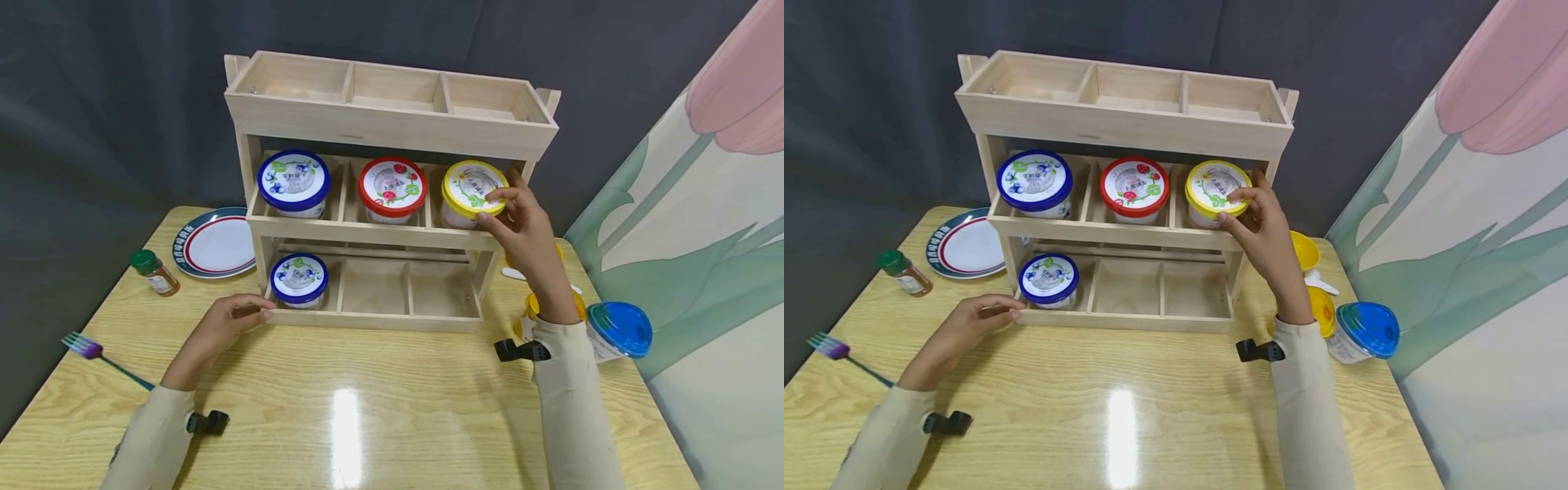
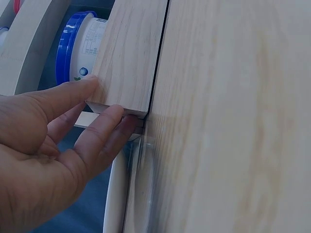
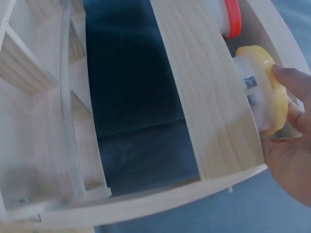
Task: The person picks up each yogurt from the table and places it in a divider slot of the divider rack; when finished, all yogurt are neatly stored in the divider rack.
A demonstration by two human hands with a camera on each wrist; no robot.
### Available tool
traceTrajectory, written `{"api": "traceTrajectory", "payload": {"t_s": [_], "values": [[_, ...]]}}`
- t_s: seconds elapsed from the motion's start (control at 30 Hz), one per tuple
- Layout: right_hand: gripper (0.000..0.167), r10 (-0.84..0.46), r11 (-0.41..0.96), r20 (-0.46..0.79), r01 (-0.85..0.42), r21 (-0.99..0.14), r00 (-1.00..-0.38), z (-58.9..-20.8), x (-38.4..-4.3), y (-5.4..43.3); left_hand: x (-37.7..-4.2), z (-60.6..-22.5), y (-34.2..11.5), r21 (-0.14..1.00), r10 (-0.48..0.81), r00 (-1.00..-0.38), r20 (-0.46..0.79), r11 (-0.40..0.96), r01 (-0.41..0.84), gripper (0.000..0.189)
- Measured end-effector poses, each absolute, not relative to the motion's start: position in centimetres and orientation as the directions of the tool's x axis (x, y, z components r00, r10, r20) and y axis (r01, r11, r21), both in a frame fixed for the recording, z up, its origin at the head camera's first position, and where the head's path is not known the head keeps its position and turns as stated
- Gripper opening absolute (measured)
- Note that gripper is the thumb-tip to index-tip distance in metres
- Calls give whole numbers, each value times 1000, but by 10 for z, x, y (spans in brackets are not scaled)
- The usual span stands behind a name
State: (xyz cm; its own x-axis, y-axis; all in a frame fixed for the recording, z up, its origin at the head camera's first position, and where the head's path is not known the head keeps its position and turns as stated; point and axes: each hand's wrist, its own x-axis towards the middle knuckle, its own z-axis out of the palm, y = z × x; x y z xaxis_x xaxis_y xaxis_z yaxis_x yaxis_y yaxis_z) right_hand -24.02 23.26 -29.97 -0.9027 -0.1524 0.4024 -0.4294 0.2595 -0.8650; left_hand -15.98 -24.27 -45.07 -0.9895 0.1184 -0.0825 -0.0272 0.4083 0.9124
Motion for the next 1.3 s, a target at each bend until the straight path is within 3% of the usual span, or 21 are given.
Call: {"api": "traceTrajectory", "payload": {"t_s": [0.23,0.47,0.83,0.97,1.13,1.3], "values": [[48,-166,463,449,-472,-750,-878,-305,-231,241,-159,-455,-240,916,120,-989,-90,399,-34,26],[50,-115,517,522,-500,-695,-845,-302,-206,245,-161,-454,-241,909,119,-988,-95,416,-37,26],[44,-201,462,680,-681,-569,-705,-307,-144,246,-163,-452,-243,911,131,-984,-119,410,-56,27],[24,-215,489,730,-718,-495,-649,-311,-122,248,-163,-451,-244,914,131,-985,-112,402,-51,28],[55,-215,435,823,-806,-402,-526,-315,-106,253,-162,-450,-246,914,130,-985,-111,403,-49,29],[41,-126,298,863,-848,-438,-489,-322,-93,264,-162,-449,-246,913,130,-983,-128,403,-66,30]]}}
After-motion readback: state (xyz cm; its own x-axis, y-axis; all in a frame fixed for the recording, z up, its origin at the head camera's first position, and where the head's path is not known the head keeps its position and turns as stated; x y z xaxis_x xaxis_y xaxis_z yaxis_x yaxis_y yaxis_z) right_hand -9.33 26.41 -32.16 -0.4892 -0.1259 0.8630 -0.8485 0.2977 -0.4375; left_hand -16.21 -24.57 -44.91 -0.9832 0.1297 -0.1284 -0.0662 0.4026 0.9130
